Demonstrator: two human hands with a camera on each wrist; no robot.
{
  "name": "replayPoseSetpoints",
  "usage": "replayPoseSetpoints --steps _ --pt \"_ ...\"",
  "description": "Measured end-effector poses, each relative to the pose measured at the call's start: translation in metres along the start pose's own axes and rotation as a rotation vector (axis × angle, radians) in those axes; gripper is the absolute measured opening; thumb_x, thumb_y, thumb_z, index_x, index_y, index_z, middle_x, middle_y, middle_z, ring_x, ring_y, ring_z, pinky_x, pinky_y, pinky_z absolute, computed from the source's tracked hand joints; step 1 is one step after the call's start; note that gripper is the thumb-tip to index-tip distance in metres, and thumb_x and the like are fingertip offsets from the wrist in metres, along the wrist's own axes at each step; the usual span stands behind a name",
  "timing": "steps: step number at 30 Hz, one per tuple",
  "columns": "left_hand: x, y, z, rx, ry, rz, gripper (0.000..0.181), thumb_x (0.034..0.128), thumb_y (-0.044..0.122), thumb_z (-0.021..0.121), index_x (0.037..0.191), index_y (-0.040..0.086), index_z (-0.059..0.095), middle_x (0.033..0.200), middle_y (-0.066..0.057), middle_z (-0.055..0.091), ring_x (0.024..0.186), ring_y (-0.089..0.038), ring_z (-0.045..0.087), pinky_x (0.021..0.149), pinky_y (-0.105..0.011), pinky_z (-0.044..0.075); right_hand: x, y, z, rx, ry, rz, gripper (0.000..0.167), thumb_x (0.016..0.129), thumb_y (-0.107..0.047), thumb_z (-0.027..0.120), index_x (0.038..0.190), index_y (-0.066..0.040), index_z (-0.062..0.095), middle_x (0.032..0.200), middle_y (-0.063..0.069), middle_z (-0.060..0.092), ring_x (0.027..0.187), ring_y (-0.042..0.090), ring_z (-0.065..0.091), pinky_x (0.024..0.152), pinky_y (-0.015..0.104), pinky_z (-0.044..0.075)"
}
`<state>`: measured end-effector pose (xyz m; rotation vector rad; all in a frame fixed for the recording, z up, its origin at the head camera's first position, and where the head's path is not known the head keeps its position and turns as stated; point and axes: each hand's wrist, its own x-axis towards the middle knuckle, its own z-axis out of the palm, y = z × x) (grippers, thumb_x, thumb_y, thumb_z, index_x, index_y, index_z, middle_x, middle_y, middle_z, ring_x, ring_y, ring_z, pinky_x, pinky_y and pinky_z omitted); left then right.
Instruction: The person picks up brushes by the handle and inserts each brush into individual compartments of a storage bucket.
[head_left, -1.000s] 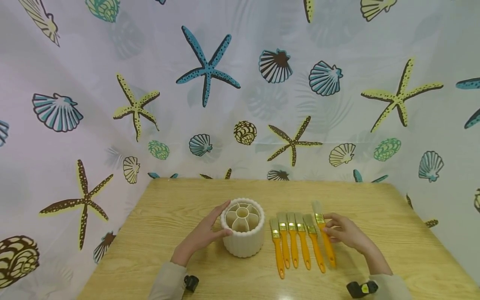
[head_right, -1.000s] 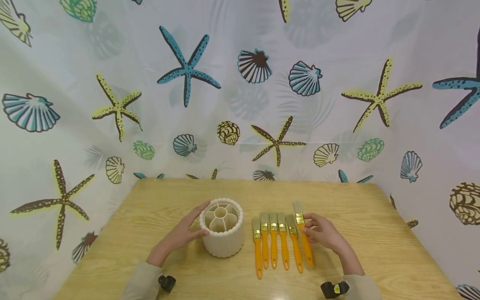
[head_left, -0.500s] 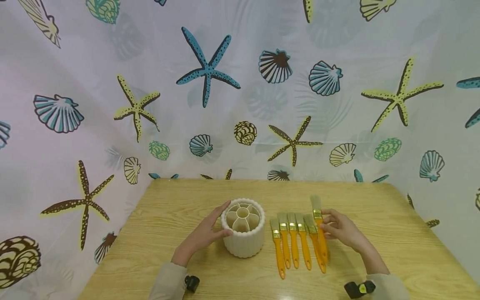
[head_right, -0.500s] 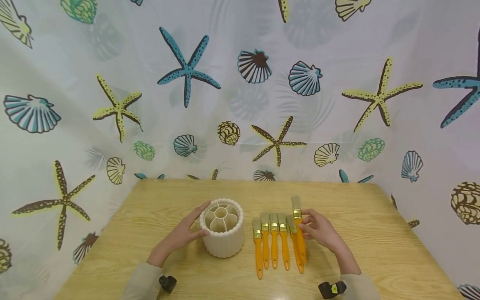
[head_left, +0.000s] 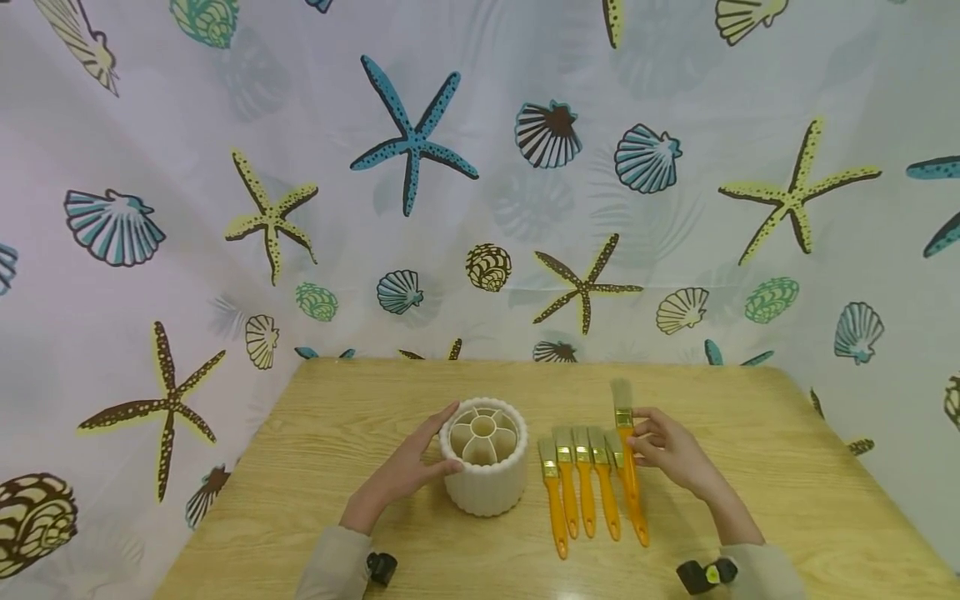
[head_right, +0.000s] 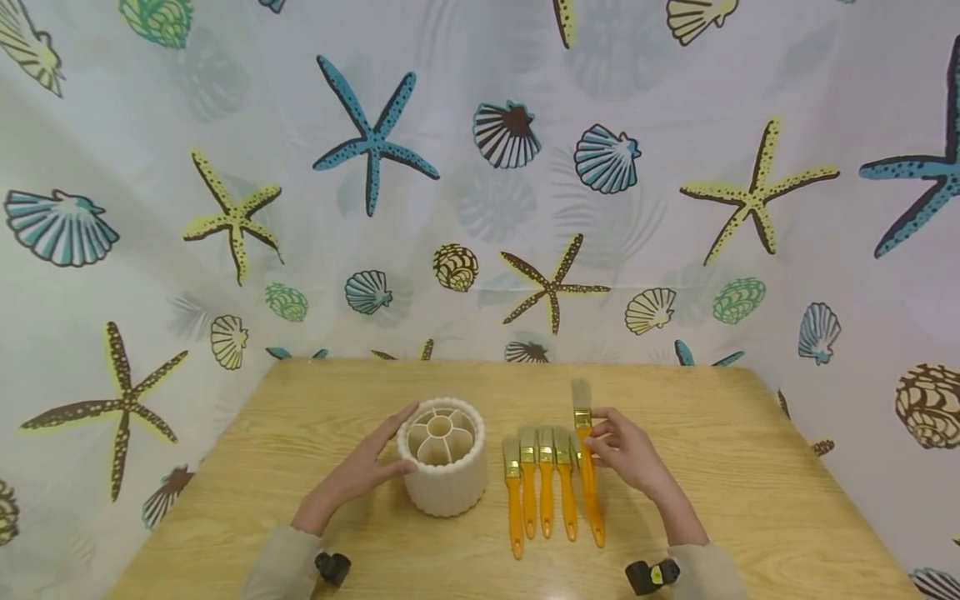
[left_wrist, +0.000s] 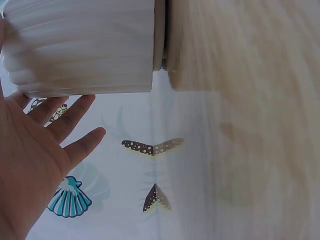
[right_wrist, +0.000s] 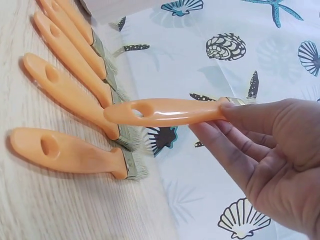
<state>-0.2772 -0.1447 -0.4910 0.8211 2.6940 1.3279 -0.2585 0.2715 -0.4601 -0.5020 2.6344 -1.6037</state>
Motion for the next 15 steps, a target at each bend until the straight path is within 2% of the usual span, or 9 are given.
replayPoseSetpoints --steps 3,9,12,15 --pt "0.000 0.000 0.001 -0.008 0.007 0.002 0.082 0.0840 0.043 0.065 0.148 0.037 0.014 0.154 0.008 0.017 0.140 -0.026 0.019 0.107 -0.058 0.025 0.001 -0.002 0.001 -0.008 0.011 -0.021 0.047 0.092 -0.007 0.057 0.131 0.007 0.036 0.103 0.025 0.053 0.087 0.027 0.064 0.069 0.032 0.057" --pt "-0.001 0.001 0.000 -0.035 0.003 -0.030 0.082 0.0833 0.041 0.066 0.147 0.041 0.014 0.153 0.010 0.017 0.141 -0.026 0.018 0.107 -0.058 0.024 0.003 -0.006 0.004 -0.031 0.037 -0.037 0.049 0.091 -0.009 0.058 0.132 0.006 0.036 0.103 0.023 0.054 0.087 0.027 0.064 0.068 0.030 0.057" --pt "-0.001 0.002 0.000 -0.031 -0.006 -0.029 0.082 0.0846 0.038 0.066 0.148 0.037 0.013 0.154 0.006 0.016 0.141 -0.027 0.017 0.107 -0.059 0.023 0.003 -0.009 0.004 -0.034 0.050 -0.047 0.049 0.091 -0.009 0.059 0.132 0.006 0.036 0.102 0.023 0.054 0.087 0.030 0.063 0.068 0.032 0.057" --pt "-0.003 0.014 -0.005 -0.026 -0.034 -0.041 0.083 0.0857 0.036 0.065 0.149 0.031 0.013 0.155 0.001 0.015 0.141 -0.028 0.016 0.108 -0.058 0.022 0.004 -0.013 0.005 -0.046 0.056 -0.057 0.049 0.091 -0.010 0.059 0.132 0.005 0.037 0.102 0.022 0.054 0.089 0.032 0.063 0.068 0.032 0.057"
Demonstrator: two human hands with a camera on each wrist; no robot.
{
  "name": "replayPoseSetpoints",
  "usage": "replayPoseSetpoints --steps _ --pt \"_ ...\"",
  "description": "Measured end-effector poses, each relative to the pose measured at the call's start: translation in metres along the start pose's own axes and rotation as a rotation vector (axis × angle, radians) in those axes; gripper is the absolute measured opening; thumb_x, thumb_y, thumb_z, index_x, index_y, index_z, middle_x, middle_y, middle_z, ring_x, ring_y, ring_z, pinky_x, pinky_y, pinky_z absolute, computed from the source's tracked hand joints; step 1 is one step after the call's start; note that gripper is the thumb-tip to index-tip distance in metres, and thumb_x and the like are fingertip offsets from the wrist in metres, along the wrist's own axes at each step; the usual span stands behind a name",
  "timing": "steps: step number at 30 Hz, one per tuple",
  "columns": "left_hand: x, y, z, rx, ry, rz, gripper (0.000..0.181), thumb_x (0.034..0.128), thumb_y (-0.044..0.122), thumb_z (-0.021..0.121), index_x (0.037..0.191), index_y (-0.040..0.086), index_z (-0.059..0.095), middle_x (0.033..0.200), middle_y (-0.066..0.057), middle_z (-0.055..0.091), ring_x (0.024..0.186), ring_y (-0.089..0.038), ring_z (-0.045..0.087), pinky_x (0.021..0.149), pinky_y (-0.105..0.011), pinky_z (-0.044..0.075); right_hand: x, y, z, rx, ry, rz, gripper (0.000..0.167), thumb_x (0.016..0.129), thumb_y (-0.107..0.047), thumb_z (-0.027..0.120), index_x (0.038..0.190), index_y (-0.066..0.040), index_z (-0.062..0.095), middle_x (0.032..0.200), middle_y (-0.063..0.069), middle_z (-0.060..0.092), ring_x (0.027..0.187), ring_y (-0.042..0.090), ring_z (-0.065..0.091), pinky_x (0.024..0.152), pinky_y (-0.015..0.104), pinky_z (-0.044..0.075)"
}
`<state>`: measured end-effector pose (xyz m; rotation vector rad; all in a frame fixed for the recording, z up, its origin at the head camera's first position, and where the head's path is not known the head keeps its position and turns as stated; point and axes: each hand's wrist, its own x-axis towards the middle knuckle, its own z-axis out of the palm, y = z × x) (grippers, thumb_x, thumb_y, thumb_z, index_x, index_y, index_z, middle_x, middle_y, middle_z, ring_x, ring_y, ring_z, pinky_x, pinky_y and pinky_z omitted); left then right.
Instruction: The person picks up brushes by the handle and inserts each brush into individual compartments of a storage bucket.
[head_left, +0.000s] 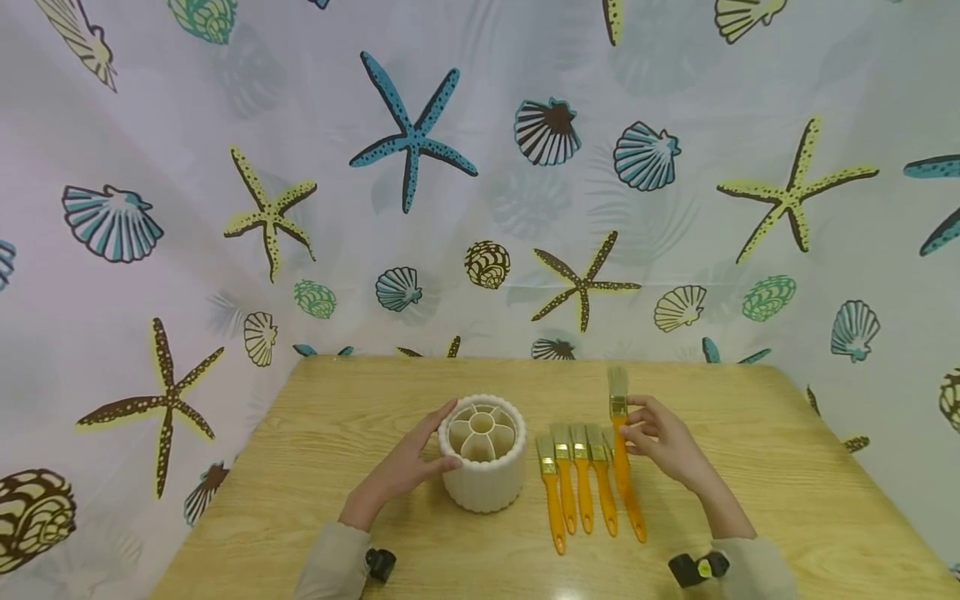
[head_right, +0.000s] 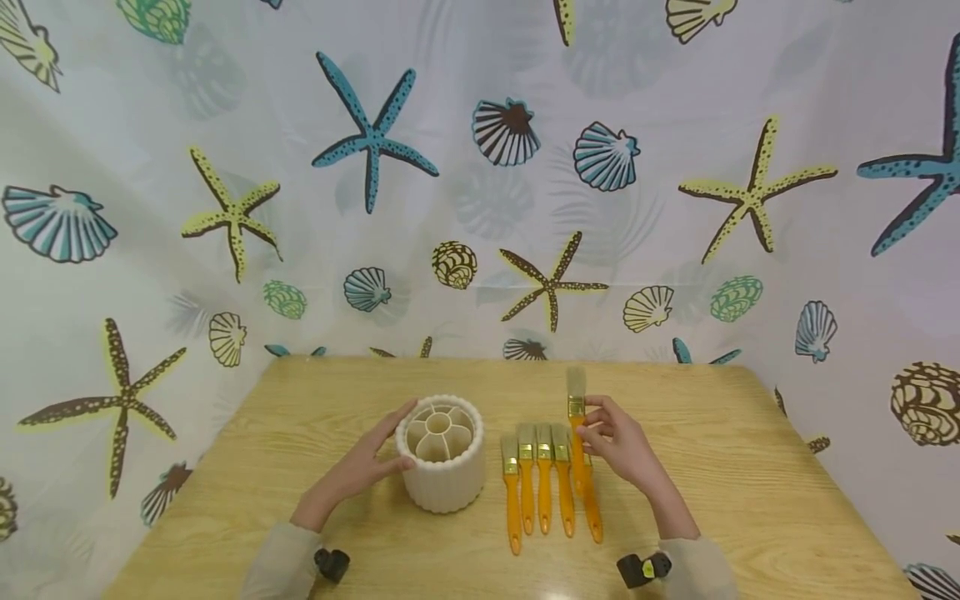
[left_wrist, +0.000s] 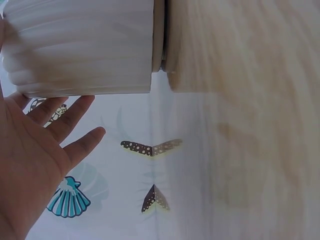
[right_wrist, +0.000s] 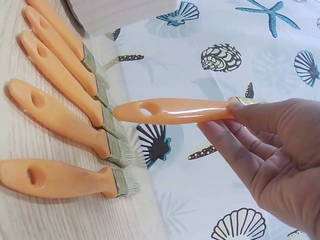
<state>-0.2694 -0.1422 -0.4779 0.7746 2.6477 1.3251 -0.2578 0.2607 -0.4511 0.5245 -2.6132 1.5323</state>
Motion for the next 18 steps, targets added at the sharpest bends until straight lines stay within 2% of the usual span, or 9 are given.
replayPoseSetpoints --steps 5,18 --pt "-0.006 0.023 -0.009 -0.002 -0.027 0.006 0.082 0.0868 0.036 0.064 0.150 0.023 0.014 0.155 -0.004 0.015 0.141 -0.030 0.017 0.108 -0.057 0.022 0.003 -0.003 0.002 -0.009 0.014 -0.009 0.048 0.091 -0.010 0.060 0.131 0.004 0.038 0.102 0.022 0.055 0.088 0.032 0.063 0.067 0.030 0.057" --pt "-0.005 0.021 -0.008 -0.007 -0.028 0.009 0.082 0.0869 0.036 0.064 0.150 0.025 0.013 0.155 -0.001 0.015 0.141 -0.029 0.016 0.109 -0.057 0.022 0.009 -0.008 0.008 0.006 0.033 -0.037 0.047 0.090 -0.008 0.061 0.130 0.003 0.040 0.100 0.021 0.056 0.086 0.028 0.064 0.067 0.030 0.057"
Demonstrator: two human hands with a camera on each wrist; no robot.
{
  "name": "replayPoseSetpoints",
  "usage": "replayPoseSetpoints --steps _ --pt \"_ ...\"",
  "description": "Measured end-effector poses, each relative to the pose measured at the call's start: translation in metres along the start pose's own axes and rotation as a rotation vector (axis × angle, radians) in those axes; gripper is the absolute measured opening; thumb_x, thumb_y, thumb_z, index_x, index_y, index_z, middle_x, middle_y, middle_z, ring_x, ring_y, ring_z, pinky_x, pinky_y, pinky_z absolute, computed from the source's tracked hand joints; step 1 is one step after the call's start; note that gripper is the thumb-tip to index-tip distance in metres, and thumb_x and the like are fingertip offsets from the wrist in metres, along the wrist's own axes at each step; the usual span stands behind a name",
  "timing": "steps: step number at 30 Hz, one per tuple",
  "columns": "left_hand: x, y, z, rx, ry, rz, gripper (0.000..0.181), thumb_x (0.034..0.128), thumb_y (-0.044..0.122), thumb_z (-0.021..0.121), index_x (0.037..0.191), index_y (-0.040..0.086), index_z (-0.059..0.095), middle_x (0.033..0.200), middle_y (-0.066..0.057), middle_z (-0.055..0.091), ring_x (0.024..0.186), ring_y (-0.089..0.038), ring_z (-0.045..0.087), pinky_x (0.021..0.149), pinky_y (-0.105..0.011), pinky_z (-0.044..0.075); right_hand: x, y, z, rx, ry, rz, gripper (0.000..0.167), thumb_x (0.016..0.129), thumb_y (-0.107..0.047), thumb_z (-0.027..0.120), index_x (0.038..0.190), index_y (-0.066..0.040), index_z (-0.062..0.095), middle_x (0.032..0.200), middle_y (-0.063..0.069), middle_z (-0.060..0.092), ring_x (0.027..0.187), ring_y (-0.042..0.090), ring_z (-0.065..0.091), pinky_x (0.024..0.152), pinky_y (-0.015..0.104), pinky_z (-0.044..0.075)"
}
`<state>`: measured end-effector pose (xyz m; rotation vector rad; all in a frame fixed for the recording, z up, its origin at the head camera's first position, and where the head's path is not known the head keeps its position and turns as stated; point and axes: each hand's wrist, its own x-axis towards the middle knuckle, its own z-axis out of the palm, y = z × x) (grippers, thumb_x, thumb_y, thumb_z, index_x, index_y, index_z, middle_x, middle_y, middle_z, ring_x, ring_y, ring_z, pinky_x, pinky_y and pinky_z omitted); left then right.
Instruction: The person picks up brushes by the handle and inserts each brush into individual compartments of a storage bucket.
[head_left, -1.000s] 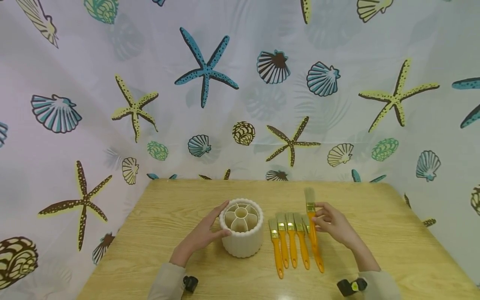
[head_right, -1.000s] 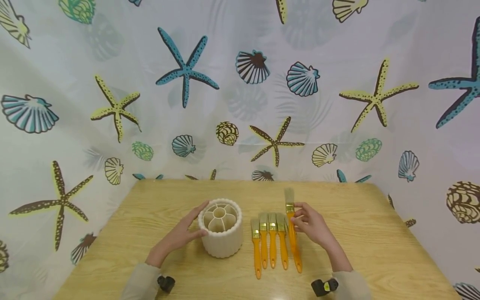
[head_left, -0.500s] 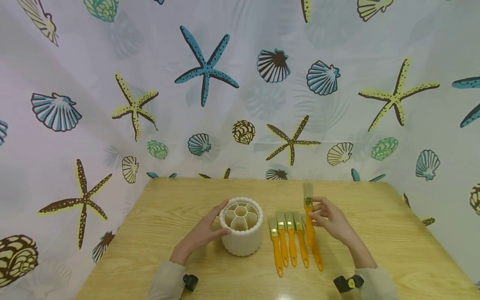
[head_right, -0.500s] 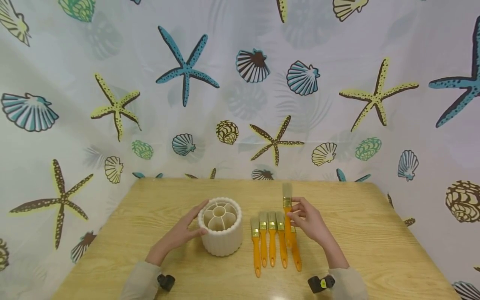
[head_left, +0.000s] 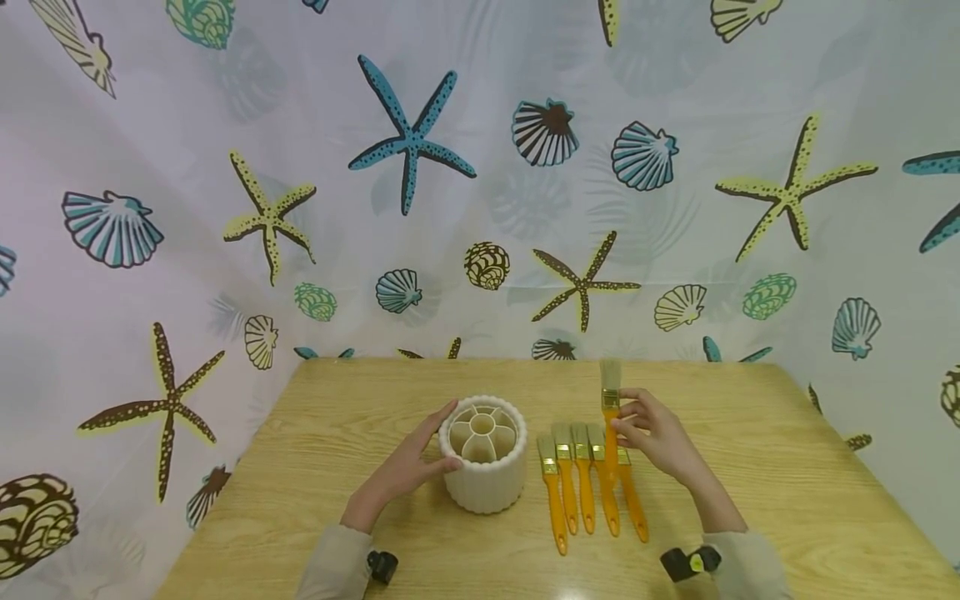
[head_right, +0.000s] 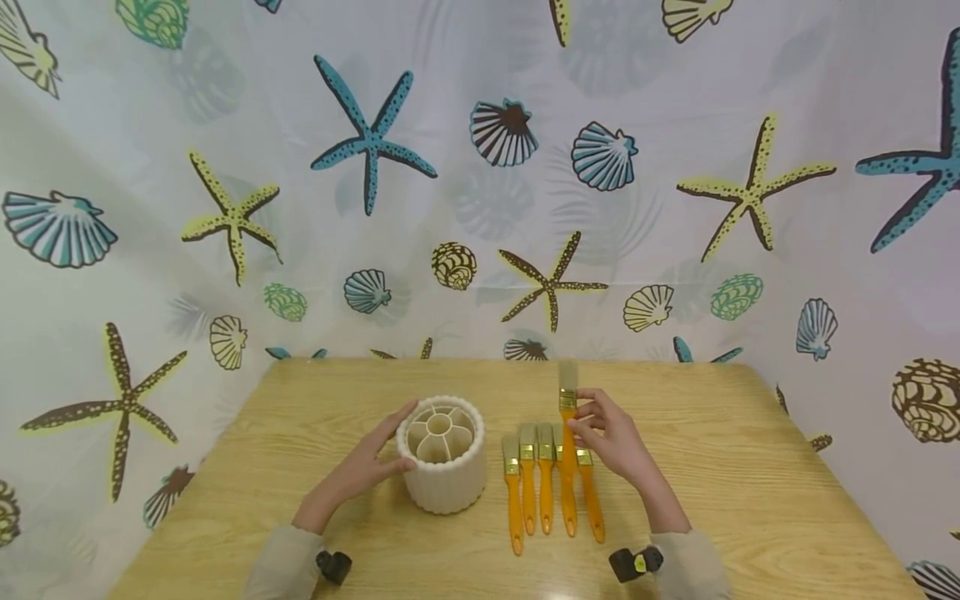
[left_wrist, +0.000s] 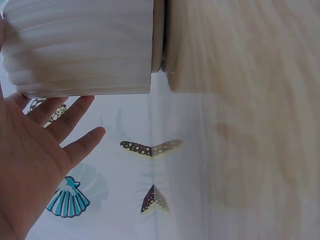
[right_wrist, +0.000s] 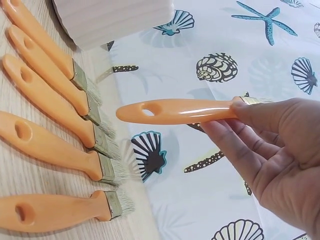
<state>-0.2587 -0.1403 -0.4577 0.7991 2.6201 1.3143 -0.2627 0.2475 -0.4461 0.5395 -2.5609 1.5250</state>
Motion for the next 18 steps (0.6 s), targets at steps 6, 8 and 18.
replayPoseSetpoints --steps 6,8,18 --pt "-0.001 0.001 0.000 -0.027 0.000 0.008 0.081 0.0870 0.035 0.064 0.150 0.024 0.014 0.155 -0.001 0.015 0.141 -0.029 0.015 0.109 -0.057 0.020 0.003 -0.005 0.002 0.003 0.003 -0.005 0.046 0.089 -0.007 0.061 0.129 0.003 0.040 0.099 0.020 0.057 0.085 0.022 0.065 0.067 0.031 0.057" --pt "-0.001 0.001 0.000 -0.030 0.000 0.012 0.082 0.0870 0.035 0.064 0.150 0.023 0.014 0.155 -0.001 0.015 0.141 -0.028 0.015 0.109 -0.056 0.021 0.004 -0.006 0.002 0.010 0.002 -0.008 0.046 0.090 -0.007 0.060 0.129 0.003 0.040 0.099 0.020 0.056 0.084 0.020 0.064 0.067 0.031 0.057" --pt "0.000 0.001 0.000 -0.032 0.003 0.001 0.082 0.0869 0.034 0.064 0.150 0.021 0.014 0.155 -0.001 0.015 0.141 -0.029 0.015 0.109 -0.057 0.020 0.007 -0.016 0.006 0.054 0.008 -0.037 0.047 0.089 -0.005 0.060 0.130 0.005 0.038 0.098 0.022 0.056 0.085 0.027 0.064 0.067 0.032 0.057"
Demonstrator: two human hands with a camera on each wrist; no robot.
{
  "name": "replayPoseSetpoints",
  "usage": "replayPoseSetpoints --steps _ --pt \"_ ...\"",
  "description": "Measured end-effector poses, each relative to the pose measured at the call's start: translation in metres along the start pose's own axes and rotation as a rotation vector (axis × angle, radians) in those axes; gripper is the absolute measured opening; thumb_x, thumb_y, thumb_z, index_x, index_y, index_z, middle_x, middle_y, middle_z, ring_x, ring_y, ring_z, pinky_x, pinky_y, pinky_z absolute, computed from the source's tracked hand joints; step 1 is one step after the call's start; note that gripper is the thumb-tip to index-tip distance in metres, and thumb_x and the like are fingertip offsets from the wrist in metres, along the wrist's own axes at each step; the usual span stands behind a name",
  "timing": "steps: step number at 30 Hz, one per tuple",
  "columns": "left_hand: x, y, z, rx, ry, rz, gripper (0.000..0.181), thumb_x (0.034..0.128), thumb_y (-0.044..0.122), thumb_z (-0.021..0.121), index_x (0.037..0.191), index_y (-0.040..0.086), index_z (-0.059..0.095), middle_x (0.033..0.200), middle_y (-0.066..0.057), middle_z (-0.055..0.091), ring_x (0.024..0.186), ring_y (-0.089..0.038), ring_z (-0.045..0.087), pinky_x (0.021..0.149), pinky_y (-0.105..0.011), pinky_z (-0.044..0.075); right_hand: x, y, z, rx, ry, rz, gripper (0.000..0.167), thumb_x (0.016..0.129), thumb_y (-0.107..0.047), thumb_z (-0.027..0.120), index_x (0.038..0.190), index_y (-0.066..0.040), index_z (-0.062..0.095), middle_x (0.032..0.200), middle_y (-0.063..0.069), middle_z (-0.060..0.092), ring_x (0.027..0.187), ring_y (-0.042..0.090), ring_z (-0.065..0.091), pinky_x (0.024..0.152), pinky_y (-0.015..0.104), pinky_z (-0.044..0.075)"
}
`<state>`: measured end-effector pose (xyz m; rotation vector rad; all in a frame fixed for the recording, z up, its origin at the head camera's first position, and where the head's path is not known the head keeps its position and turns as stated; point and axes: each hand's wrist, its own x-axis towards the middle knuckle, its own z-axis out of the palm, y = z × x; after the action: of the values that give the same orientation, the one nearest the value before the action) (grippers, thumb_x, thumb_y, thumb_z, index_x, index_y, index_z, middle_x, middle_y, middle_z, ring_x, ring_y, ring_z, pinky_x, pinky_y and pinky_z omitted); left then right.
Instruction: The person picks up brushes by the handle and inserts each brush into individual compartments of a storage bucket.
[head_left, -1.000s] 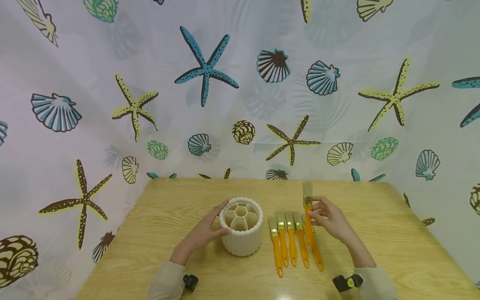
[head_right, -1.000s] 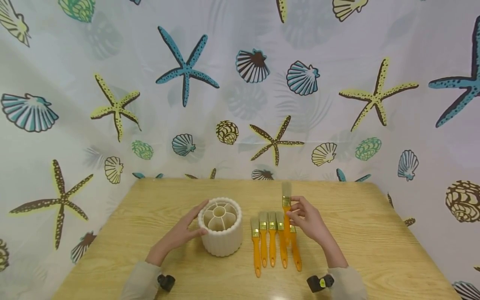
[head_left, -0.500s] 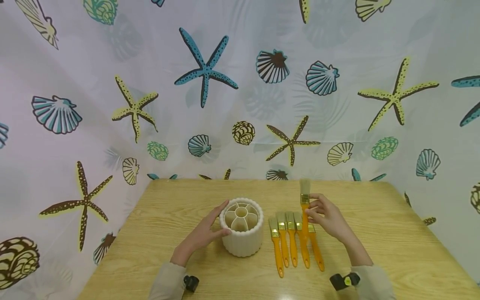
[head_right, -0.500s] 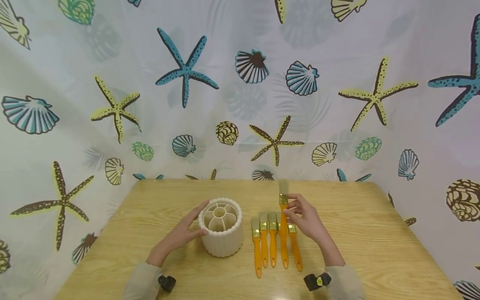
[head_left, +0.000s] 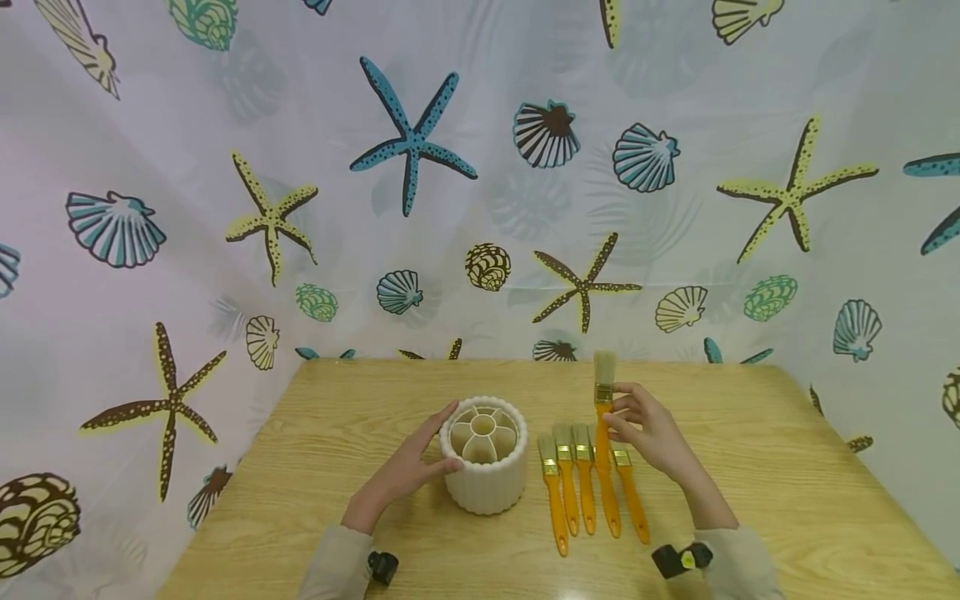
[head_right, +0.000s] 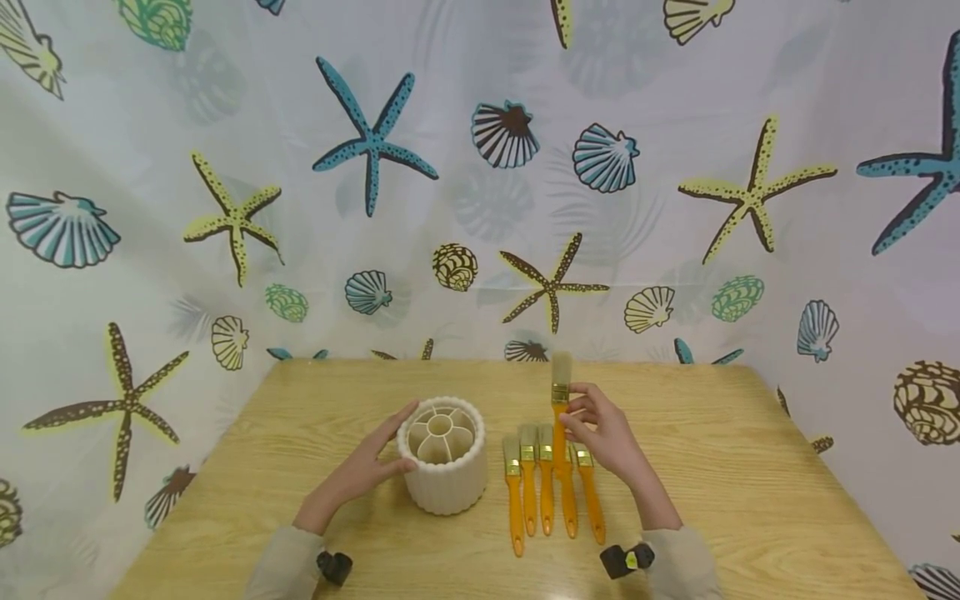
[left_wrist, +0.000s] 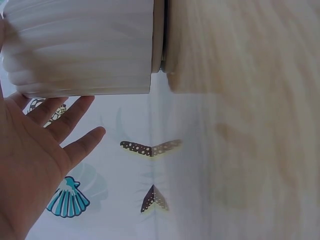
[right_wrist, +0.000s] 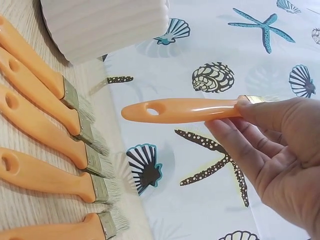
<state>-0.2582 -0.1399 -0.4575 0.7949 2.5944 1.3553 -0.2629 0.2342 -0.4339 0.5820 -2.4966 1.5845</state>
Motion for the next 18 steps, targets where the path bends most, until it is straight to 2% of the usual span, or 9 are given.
replayPoseSetpoints --steps 11,18 --pt "-0.0011 0.0023 -0.0019 0.026 -0.006 0.003 0.082 0.0871 0.037 0.063 0.150 0.023 0.013 0.155 -0.003 0.015 0.141 -0.030 0.017 0.108 -0.057 0.022 0.0054 -0.0015 0.0038 0.006 0.009 -0.018 0.044 0.091 -0.008 0.059 0.128 0.003 0.039 0.099 0.022 0.057 0.083 0.014 0.063 0.068 0.032 0.057" --pt "-0.0014 0.0024 -0.0013 0.024 -0.002 0.013 0.081 0.0872 0.037 0.063 0.150 0.023 0.013 0.155 -0.004 0.016 0.140 -0.030 0.017 0.108 -0.058 0.023 0.0081 -0.0095 0.0089 0.033 0.013 -0.026 0.046 0.090 -0.007 0.060 0.129 0.005 0.039 0.100 0.023 0.057 0.085 0.021 0.063 0.068 0.032 0.057"
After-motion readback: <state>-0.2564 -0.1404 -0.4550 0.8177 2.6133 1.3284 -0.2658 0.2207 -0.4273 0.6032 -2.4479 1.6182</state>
